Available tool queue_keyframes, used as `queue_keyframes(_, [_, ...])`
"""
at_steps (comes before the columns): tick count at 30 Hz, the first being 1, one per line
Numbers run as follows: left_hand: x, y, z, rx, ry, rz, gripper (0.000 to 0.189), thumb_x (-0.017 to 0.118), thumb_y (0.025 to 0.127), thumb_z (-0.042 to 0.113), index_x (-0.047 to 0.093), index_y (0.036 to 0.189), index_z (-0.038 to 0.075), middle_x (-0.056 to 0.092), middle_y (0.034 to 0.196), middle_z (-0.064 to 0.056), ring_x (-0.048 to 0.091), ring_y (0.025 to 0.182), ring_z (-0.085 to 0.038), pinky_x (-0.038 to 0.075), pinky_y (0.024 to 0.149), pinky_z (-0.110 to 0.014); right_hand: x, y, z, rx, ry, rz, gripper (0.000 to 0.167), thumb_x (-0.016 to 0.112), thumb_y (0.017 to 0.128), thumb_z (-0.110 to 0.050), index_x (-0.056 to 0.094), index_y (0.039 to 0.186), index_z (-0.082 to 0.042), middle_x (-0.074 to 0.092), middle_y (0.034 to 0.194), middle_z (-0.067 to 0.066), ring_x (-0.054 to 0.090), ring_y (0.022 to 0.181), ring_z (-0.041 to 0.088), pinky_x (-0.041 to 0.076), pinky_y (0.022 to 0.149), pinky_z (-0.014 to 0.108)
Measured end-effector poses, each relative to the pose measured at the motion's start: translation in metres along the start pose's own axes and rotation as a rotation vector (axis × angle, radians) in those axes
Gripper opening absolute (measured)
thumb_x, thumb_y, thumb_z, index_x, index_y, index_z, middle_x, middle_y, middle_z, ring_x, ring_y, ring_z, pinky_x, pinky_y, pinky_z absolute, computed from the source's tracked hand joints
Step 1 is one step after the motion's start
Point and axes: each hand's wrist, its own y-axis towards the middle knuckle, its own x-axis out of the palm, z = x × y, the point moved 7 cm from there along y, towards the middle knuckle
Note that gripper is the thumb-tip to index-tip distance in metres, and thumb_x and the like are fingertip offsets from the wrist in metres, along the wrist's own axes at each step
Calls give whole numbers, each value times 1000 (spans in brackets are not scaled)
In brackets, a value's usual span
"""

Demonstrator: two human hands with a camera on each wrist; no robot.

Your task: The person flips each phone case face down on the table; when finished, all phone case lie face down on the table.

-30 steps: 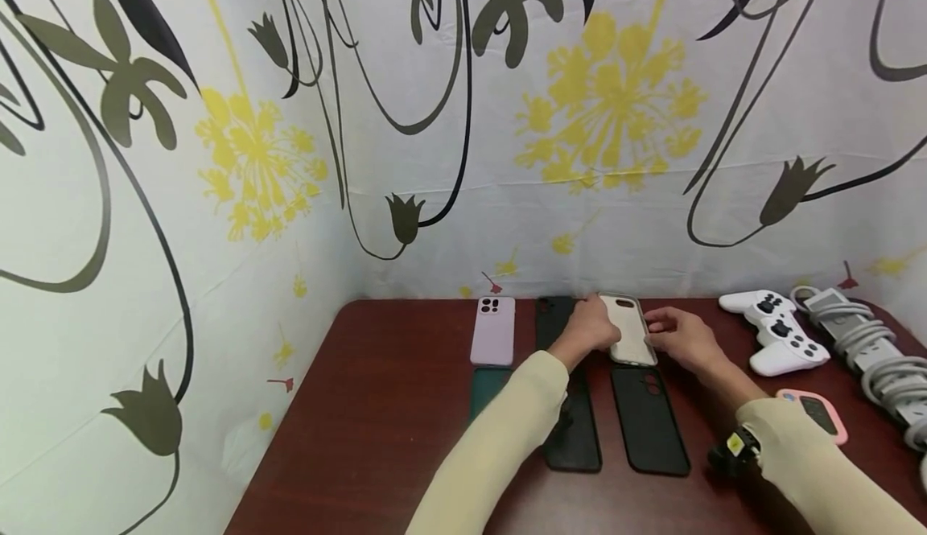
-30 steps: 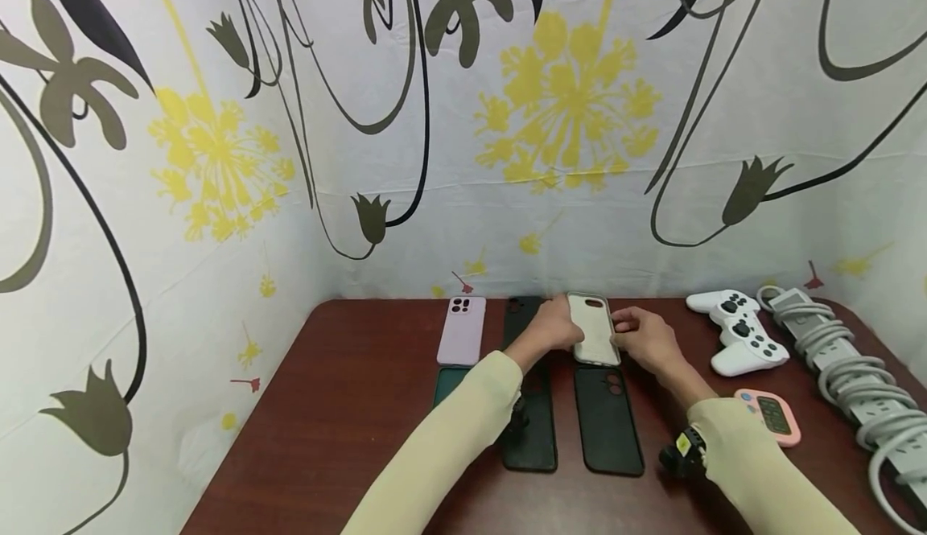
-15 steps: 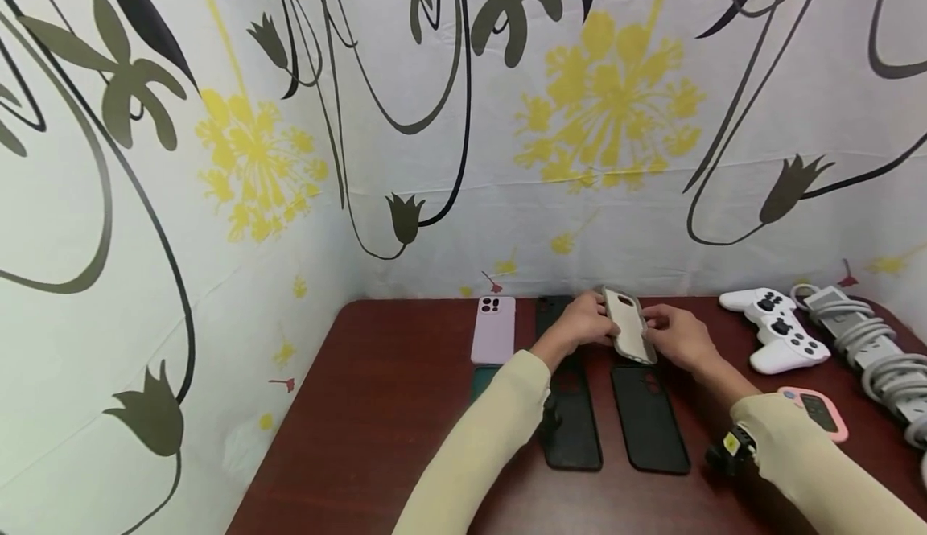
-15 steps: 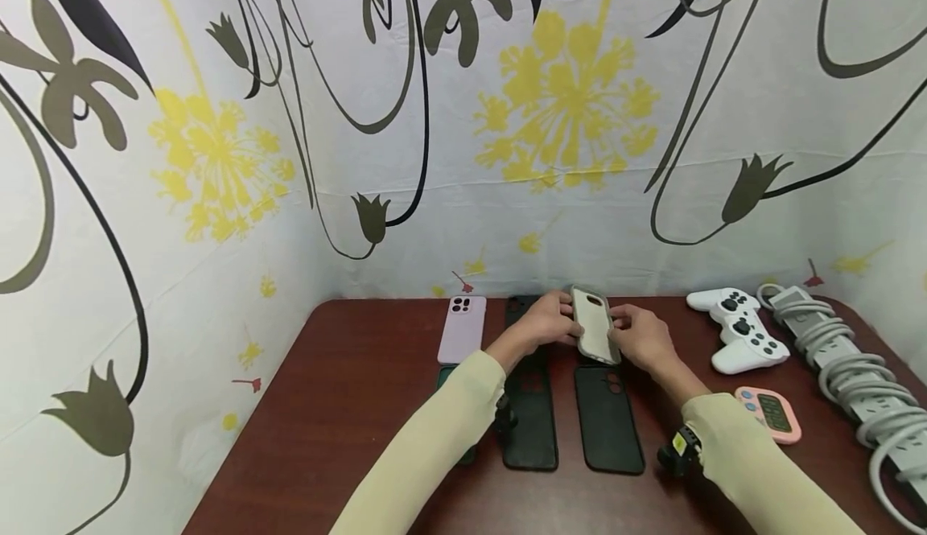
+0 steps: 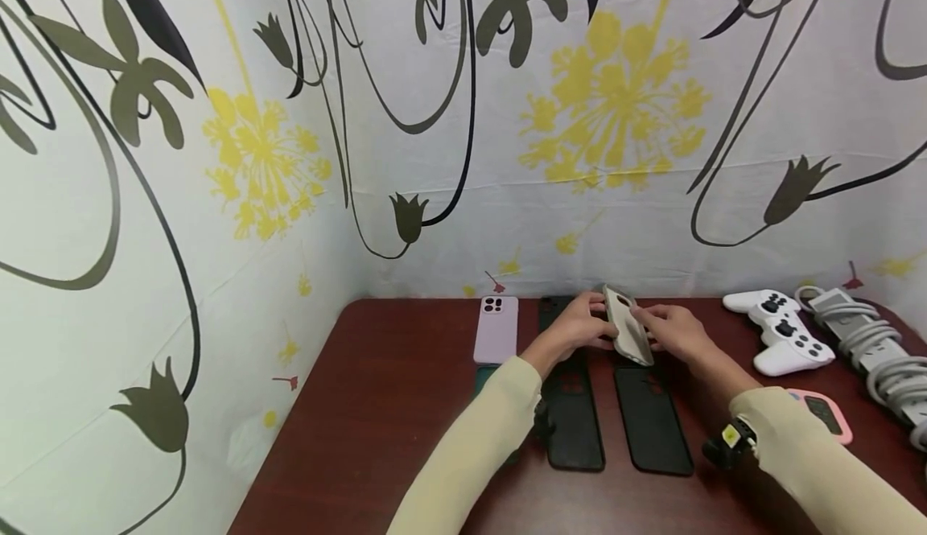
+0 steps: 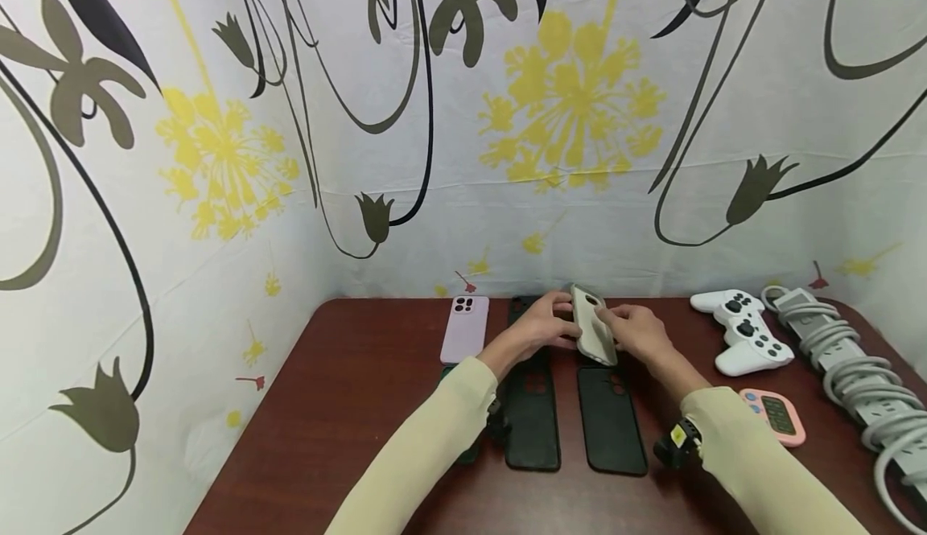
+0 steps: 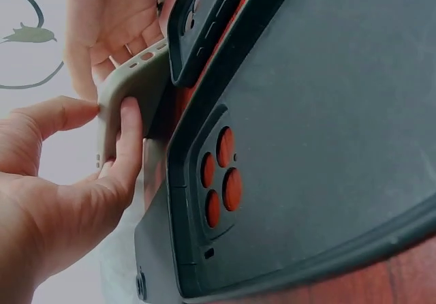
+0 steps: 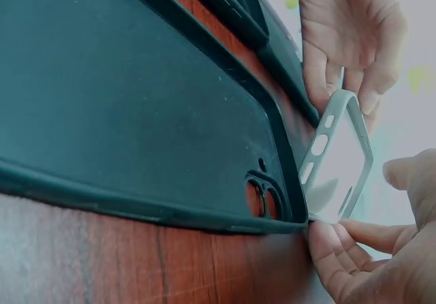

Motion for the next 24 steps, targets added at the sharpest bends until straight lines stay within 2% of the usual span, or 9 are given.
queue_keyframes(4, [-3,-1,-2,5,-30,-1,67,73,91,-7,47,151,6,52,151,-14,73,98,-27,66,90,-50,2,1,-3,5,7,5,85,43,109,-61,47,150,14,62,137,35,72,114,35,66,83,36])
queue_keyframes(7, [-5,-3,-3,7,-40,-1,68,73,92,-6,46,153,8,51,152,-14,73,99,-26,66,88,-48,5,1,-4,18,13,-10,92,42,107,-66,43,152,14,60,140,35,70,117,36,67,85,37])
queue_keyframes(11, [-5,-4,-2,18,-53,-14,68,72,93,-5,44,154,9,49,153,-16,72,101,-26,66,90,-49,7,2,-8,38,28,-47,105,39,103,-75,35,156,16,55,146,36,67,124,40,66,89,39])
queue_keyframes(15, [-2,-4,-1,26,-69,-33,68,72,94,-5,43,153,10,49,150,-16,71,103,-26,64,94,-52,8,3,-10,59,42,-87,112,41,99,-80,35,156,16,53,148,36,68,123,39,66,91,41])
queue_keyframes(19, [2,-4,1,22,-78,-41,67,72,94,-4,43,153,11,48,151,-17,70,105,-26,62,98,-57,6,4,-11,70,38,-123,114,44,98,-81,35,156,16,53,148,35,69,121,36,66,90,41])
queue_keyframes(24, [4,-3,2,10,-84,-50,69,73,95,-2,42,155,14,50,150,-16,71,108,-29,59,101,-60,3,5,-12,73,29,-161,113,48,98,-79,33,156,17,50,152,36,65,126,40,65,92,43])
